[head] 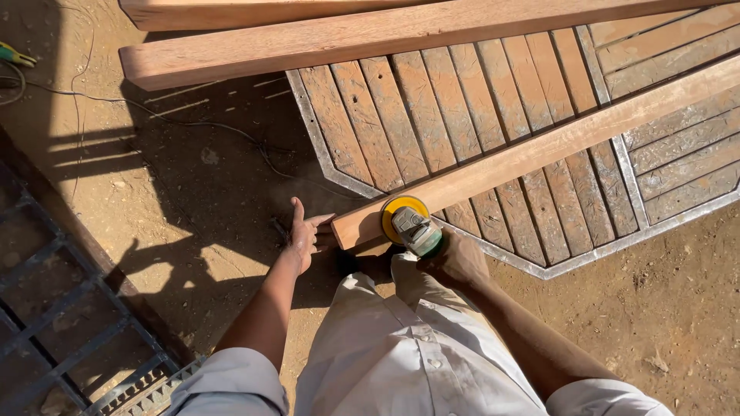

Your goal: Sanding a wooden plank using a handheld angle grinder with a sanding disc

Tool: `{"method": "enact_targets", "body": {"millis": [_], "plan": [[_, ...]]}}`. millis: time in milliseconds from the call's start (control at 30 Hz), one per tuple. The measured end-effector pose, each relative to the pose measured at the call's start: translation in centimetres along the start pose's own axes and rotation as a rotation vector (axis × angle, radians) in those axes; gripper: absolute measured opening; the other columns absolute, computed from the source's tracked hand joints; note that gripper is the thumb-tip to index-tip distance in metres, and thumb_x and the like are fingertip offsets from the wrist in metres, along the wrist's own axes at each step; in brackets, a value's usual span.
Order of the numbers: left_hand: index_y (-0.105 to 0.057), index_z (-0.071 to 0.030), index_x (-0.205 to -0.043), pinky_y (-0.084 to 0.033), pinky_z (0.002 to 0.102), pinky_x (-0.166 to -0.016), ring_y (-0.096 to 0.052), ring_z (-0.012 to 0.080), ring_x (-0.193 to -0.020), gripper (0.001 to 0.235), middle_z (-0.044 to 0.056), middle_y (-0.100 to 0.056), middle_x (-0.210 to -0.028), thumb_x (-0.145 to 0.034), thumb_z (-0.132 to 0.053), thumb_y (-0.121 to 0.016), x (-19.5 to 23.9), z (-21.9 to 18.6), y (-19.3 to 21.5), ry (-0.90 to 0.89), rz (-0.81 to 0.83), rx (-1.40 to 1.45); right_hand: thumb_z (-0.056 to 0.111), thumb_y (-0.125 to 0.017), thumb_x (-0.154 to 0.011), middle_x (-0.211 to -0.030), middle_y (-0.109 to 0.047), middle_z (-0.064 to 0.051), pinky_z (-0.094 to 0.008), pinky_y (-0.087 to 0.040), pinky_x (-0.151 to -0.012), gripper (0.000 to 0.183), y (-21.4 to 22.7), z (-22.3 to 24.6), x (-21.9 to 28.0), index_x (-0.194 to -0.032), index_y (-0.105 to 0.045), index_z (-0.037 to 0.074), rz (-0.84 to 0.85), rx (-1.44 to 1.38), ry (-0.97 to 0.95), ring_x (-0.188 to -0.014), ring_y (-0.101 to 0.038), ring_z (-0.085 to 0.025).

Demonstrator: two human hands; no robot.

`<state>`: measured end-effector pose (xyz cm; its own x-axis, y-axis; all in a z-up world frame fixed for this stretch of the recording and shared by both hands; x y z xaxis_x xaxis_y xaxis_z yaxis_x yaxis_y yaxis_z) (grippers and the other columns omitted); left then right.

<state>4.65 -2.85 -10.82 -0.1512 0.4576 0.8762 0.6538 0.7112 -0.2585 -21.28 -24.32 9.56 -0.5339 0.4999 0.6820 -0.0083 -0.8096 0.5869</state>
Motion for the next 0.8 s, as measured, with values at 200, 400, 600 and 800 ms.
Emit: {"method": "enact_targets", "body": {"millis": [200, 400, 600, 800], "plan": [[-0.064, -0.019, -0.144, -0.004, 0.056, -0.128, -0.008, 0.0487, -0.158, 0.128, 0.032, -0.017, -0.168, -0.072, -0.104, -0.001, 6.5, -4.2, -3.1, 0.056, 0.004, -0.087, 0.015, -0.048, -0.098, -0.079, -0.067, -0.03, -0.054, -0.061, -0.081, 0.026, -13.1, -6.4, -6.4, -0.106, -0.061, -0.006, -0.004, -0.078, -0.061, -0.081, -0.072, -0.046], [-0.056, -0.02, -0.15, 0.012, 0.056, -0.125, 0.011, 0.0453, -0.158, 0.128, 0.033, 0.0, -0.17, -0.072, -0.104, 0.0, 7.0, -4.5, -3.4, 0.049, 0.025, -0.103, 0.024, -0.078, -0.087, -0.098, -0.075, -0.03, -0.05, -0.059, -0.086, 0.038, 8.6, -1.3, 3.6, -0.111, -0.069, -0.003, -0.309, -0.121, -0.382, -0.092, -0.074, -0.046], [-0.068, -0.015, -0.138, -0.025, 0.046, -0.117, -0.053, 0.028, -0.14, 0.131, 0.016, -0.065, -0.145, -0.061, -0.094, 0.003, 8.3, -5.1, -4.3, 0.059, -0.057, -0.086, 0.011, -0.081, -0.067, -0.066, -0.061, -0.006, -0.03, -0.039, -0.046, 0.021, 15.1, -18.4, 0.3, -0.072, -0.061, 0.012, -0.553, -0.5, -0.531, -0.053, -0.054, -0.014], [-0.056, -0.016, -0.15, 0.01, 0.057, -0.125, -0.005, 0.0449, -0.159, 0.134, 0.026, -0.029, -0.167, -0.067, -0.106, 0.0, 6.5, -3.7, -3.6, 0.081, 0.068, 0.07, 0.027, -0.075, -0.082, -0.084, -0.069, -0.036, -0.05, -0.056, -0.077, 0.047, 11.6, -0.3, 3.0, -0.104, -0.07, -0.015, -0.377, 0.095, -0.157, -0.087, -0.071, -0.051]]}}
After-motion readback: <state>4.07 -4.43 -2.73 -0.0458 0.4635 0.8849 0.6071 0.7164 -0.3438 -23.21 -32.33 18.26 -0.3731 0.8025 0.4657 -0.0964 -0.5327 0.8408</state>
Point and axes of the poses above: each hand's wrist, its own x-axis away from the middle knuckle, its own y-axis out of the back of the hand, z = x × y, the point moved 9 cm from there along -x, towards the middle knuckle
